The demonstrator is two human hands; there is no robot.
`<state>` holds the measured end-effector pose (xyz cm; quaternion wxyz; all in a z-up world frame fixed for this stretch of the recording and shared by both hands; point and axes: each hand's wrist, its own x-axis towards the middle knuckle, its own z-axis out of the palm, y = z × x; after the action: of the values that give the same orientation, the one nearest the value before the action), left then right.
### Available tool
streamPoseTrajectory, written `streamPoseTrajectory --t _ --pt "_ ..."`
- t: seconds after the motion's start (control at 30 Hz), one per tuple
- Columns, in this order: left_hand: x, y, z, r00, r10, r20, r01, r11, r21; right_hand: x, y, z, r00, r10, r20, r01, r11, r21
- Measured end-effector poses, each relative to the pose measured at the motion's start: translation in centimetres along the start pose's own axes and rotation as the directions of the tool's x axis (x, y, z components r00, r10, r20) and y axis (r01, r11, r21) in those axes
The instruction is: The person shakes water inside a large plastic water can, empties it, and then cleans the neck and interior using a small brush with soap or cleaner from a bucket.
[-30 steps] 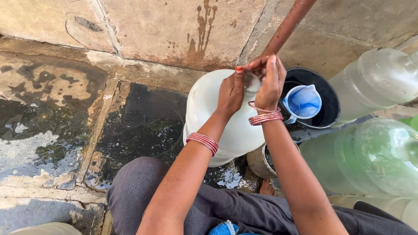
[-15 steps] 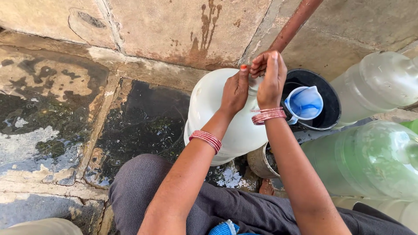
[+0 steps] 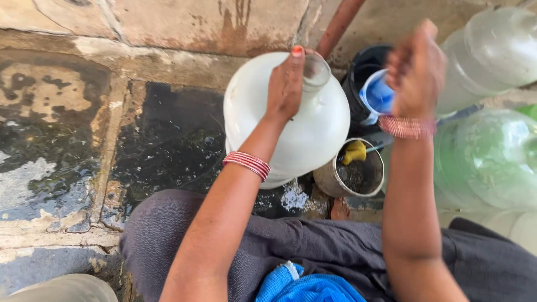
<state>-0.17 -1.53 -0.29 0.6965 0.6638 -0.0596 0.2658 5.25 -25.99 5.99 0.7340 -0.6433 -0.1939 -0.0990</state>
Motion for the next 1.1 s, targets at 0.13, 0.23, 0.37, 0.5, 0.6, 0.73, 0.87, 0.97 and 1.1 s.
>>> streamPoseTrajectory --t 0.13,0.23,0.37,0.5,0.6,0.73,0.87,0.97,1.1 --pt "0.5 -0.1 -0.5 0.998 -0.008 0.058 0.010 0.999 -0.040 -7.6 13.0 -11.7 0.906 -0.216 -0.365 0.128 0.960 -0.249" --pt "0.2 0.7 -1.1 0.996 0.014 0.090 -0.013 1.000 -0.010 -15.0 24.7 -16.2 0.830 0.457 -0.319 -0.294 -0.126 -0.947" --pt "-0.2 3.8 -2.8 0.976 0.216 0.035 -0.218 0.972 0.091 -19.1 27.2 -18.3 0.685 0.651 -0.327 -0.578 0.211 -0.789" --pt "-1.1 7.5 -4.6 0.957 0.277 0.083 -0.282 0.824 0.491 -17.4 28.0 -19.3 0.802 0.423 -0.421 -0.549 0.245 -0.799" --pt "-2.8 9.7 -5.1 0.927 0.165 0.337 -0.358 0.658 0.663 -16.1 28.2 -18.2 0.539 0.576 -0.614 -0.824 0.513 -0.243" --pt "-5.4 10.4 -4.2 0.930 0.113 0.350 -0.361 0.459 0.812 -15.5 28.1 -16.9 0.374 0.702 -0.606 -0.783 0.589 0.200" --pt "-6.2 8.8 -4.4 0.922 0.080 0.379 -0.381 0.374 0.846 -15.4 27.9 -16.0 0.551 0.512 -0.659 -0.619 0.780 0.088" --pt "-6.4 7.7 -4.2 0.921 0.015 0.389 -0.370 0.343 0.863 -15.0 27.4 -15.5 0.752 0.266 -0.603 -0.462 0.866 -0.193" --pt "-6.7 7.8 -3.5 0.901 0.039 0.433 -0.431 0.207 0.878 -15.3 25.6 -15.5 0.795 0.083 -0.601 -0.527 0.587 -0.615"
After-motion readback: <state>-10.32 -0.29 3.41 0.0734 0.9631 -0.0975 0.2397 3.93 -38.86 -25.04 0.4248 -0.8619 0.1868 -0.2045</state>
